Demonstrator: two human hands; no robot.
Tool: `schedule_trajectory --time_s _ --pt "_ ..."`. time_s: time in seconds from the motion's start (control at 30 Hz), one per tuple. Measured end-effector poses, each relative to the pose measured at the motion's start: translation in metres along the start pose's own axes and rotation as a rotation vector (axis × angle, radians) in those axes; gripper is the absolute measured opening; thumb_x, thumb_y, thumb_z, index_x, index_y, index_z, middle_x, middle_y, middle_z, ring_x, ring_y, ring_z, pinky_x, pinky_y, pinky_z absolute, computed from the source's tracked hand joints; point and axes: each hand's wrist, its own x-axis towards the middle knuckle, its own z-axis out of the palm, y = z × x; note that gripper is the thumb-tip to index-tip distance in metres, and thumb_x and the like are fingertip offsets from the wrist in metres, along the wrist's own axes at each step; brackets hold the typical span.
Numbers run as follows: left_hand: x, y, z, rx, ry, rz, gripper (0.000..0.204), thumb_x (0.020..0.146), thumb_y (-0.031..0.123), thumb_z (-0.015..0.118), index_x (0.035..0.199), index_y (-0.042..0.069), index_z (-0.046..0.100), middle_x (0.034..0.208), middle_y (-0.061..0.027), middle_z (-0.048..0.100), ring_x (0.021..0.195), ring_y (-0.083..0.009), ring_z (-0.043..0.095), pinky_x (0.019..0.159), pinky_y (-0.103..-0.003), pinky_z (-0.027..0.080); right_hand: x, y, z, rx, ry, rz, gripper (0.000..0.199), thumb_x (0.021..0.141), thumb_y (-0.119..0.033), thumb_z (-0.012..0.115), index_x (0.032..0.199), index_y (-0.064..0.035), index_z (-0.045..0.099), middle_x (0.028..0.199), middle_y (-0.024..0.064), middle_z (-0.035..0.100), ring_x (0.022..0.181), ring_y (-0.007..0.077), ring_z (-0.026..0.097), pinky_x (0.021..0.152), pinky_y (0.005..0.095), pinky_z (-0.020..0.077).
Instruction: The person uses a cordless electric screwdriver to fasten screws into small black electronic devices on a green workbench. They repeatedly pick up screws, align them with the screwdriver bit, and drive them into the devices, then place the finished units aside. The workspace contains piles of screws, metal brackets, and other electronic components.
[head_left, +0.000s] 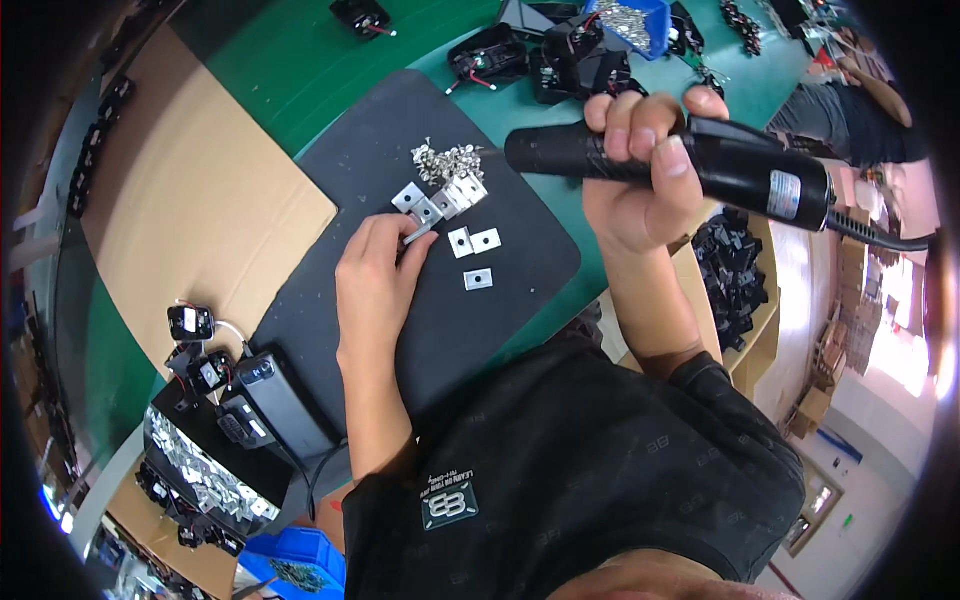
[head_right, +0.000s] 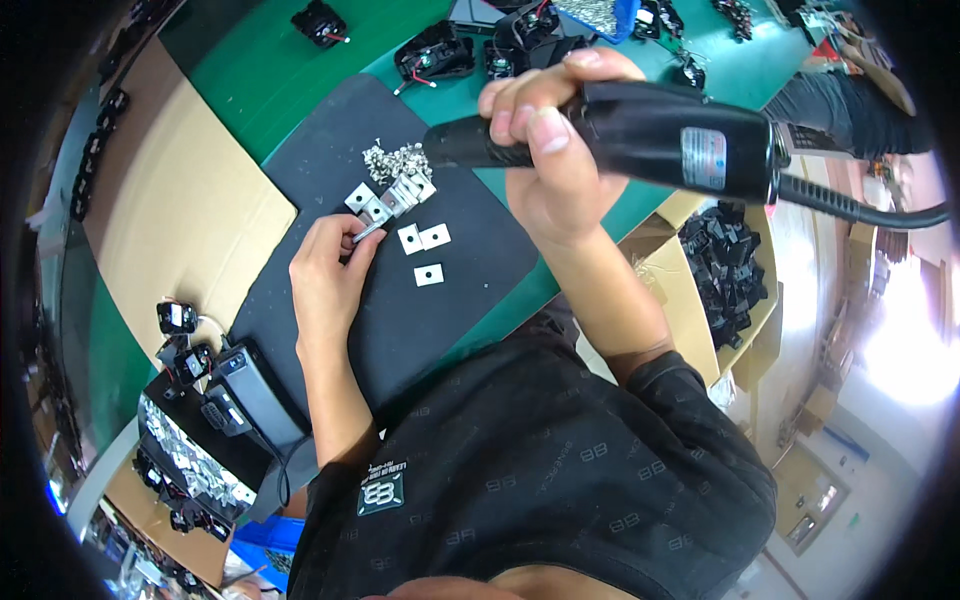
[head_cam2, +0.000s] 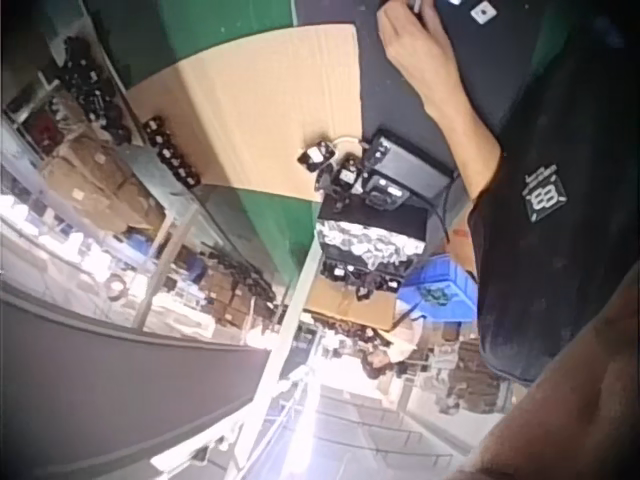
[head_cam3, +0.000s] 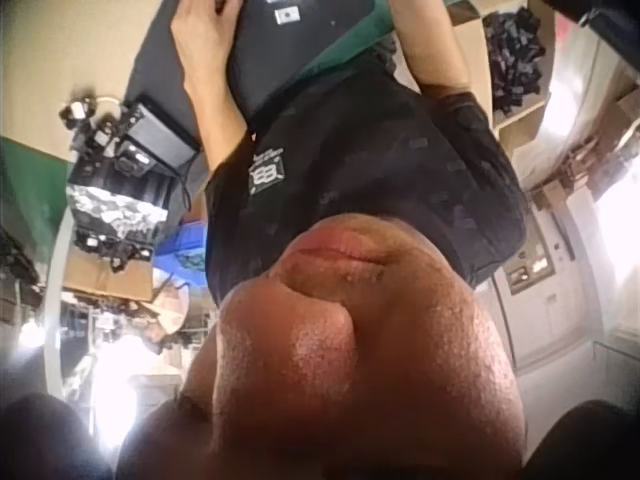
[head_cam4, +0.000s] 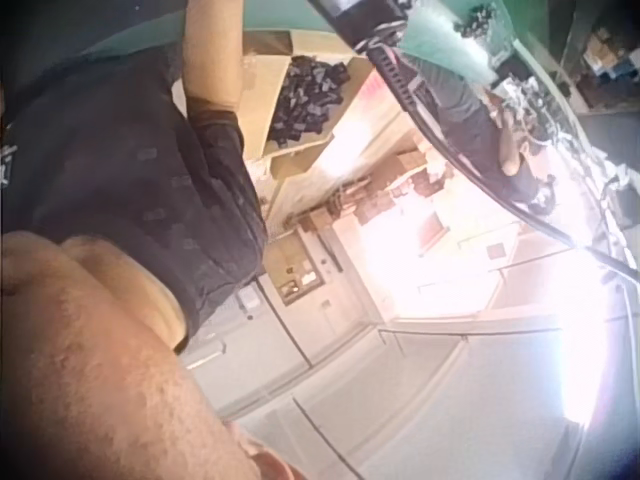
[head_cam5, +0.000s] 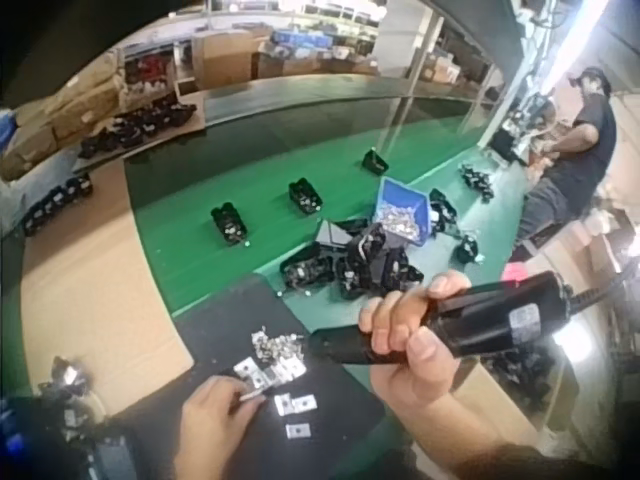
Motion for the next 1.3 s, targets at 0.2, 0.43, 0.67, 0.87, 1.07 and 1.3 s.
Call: schedule_trajectory --time_s 0.2,0.43,0.67,0.87,1.07,1.3 --pt "-0.002 0.003 -0.006 -0.11 0.018 -0.069 0.017 0.079 0.004 0.076 0.09 -0.001 0.065 0.083 -0.0099 0.066 0.068 -0.0166 0.064 0.064 -0.028 0.052 -0.008 -0.035 0.005 -0.001 0.048 -0.047 0.043 0.085 -0.008 0.059 0.125 -0.0116 0.043 0.078 0.004 0.053 0.07 0.0174 0.053 0.077 0.0405 0.0452" --pt "0.001 0.001 -0.013 -0.102 0.063 -0.139 0.017 0.077 0.006 0.078 0.085 -0.001 0.065 0.08 -0.0104 0.065 0.066 -0.0192 0.065 0.061 -0.03 0.053 0.006 -0.035 0.0 0.021 0.032 -0.003 0.042 0.085 -0.012 0.059 0.124 -0.0121 0.043 0.08 0.0019 0.051 0.071 0.016 0.051 0.078 0.0398 0.0436" --pt "0.095 0.016 -0.051 0.081 0.106 -0.2 0.013 0.08 0.011 0.075 0.085 0.001 0.068 0.086 -0.011 0.068 0.076 -0.0217 0.067 0.067 -0.032 0.053 0.01 -0.006 -0.006 0.081 -0.002 0.084 0.041 0.086 -0.016 0.064 0.121 -0.0121 0.042 0.077 0.0014 0.051 0.067 0.015 0.051 0.073 0.0368 0.0444" --pt "0.205 -0.046 -0.041 0.232 0.262 0.046 0.018 0.079 0.024 0.079 0.087 0.008 0.073 0.126 -0.0135 0.06 0.113 -0.0258 0.059 0.091 -0.038 0.047 0.002 -0.006 -0.018 0.077 0.006 0.193 0.04 0.086 -0.016 0.067 0.116 -0.0137 0.041 0.075 -0.0004 0.051 0.065 0.0141 0.051 0.068 0.0355 0.0437" --pt "0.229 -0.064 -0.019 0.224 0.208 0.003 0.014 0.076 0.019 0.079 0.084 0.008 0.074 0.126 -0.016 0.06 0.116 -0.0298 0.058 0.097 -0.04 0.045 0.016 -0.011 -0.039 0.059 -0.065 0.271 0.04 0.086 -0.015 0.068 0.115 -0.0166 0.041 0.074 -0.0024 0.051 0.066 0.014 0.053 0.071 0.0356 0.0449" --pt "0.238 -0.07 -0.009 0.127 0.183 -0.186 0.02 0.08 0.02 0.076 0.092 0.005 0.071 0.106 -0.0123 0.071 0.099 -0.0261 0.067 0.089 -0.036 0.05 0.028 -0.01 -0.038 0.048 -0.085 0.347 0.039 0.085 -0.018 0.069 0.113 -0.0172 0.041 0.073 -0.0024 0.052 0.065 0.0146 0.054 0.071 0.0358 0.0452"
